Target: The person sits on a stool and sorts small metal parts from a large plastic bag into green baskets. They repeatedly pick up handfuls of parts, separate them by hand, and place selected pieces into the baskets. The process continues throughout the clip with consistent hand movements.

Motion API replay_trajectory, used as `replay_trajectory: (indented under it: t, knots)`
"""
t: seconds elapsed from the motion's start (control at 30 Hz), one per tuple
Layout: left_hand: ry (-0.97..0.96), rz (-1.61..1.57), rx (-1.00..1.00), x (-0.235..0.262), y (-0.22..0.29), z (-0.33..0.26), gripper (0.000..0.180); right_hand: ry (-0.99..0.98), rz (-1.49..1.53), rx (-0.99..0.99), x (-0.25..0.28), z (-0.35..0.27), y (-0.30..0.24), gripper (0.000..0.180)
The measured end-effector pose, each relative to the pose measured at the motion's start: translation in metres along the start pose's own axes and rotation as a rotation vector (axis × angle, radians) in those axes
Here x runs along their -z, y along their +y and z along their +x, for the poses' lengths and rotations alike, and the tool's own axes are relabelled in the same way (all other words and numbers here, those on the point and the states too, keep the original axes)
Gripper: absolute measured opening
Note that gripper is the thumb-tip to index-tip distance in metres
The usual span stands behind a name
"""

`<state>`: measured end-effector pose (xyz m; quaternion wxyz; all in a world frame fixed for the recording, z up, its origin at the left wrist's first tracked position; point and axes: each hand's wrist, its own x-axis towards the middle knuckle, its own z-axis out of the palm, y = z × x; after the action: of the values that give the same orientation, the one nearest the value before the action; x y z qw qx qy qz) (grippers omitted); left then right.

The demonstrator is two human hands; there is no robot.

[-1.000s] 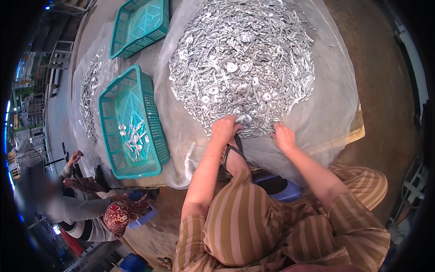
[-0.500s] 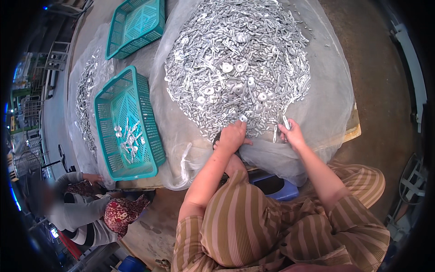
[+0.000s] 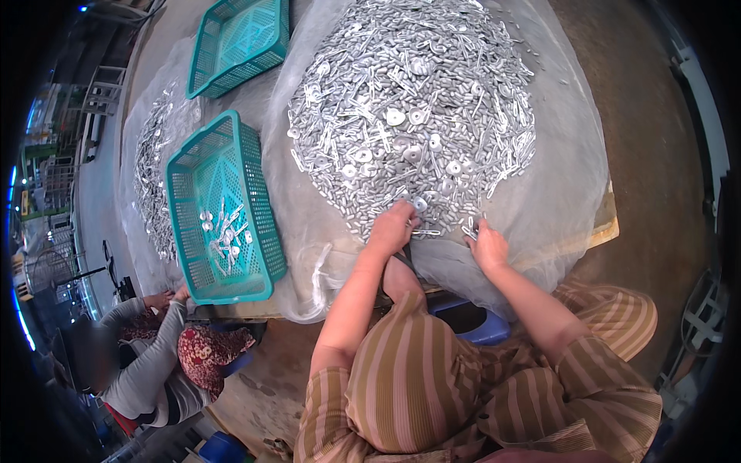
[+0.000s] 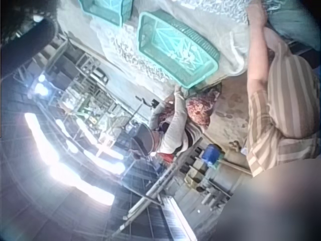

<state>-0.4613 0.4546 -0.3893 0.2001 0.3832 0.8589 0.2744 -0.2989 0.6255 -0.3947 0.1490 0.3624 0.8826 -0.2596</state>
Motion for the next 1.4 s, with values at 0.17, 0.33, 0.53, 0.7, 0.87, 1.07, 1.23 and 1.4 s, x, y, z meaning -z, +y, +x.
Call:
replay_trajectory:
  t: [0.17,0.33,0.53,0.7,0.87,1.07,1.23,1.4]
  knots:
    - [0.302,-0.631,0.27,0.046,-0.03,-0.008,0.01,-0.114,-0.034,0.068,0.007,0.004,-0.004,0.026]
    - [0.855,-0.386,0.322,0.154,-0.052,-0.045,0.009,0.057,0.316,0.213,-0.006,0.013,0.019,0.023]
    - [0.984,0.933,0.499,0.209,-0.07,-0.065,0.029,-0.028,0.252,0.208,0.023,0.017,-0.043,0.029]
    - [0.322,0.216,0.03,0.09,-0.038,-0.014,0.024,0.095,0.204,0.409,-0.005,0.033,-0.08,0.033]
    - [0.118,0.387,0.046,0.04,-0.031,-0.001,0.028,0.104,0.172,0.394,-0.006,0.044,-0.074,0.026]
    - [0.159,0.188,0.382,0.045,-0.057,-0.019,0.027,-0.192,0.182,0.38,0.011,0.034,-0.063,0.031]
    - [0.22,0.22,0.08,0.037,-0.055,-0.026,0.02,-0.259,-0.15,0.547,-0.001,0.018,-0.073,0.035]
    - [0.222,0.047,0.321,0.034,-0.076,-0.035,0.016,-0.16,-0.153,0.425,0.008,0.024,-0.064,0.026]
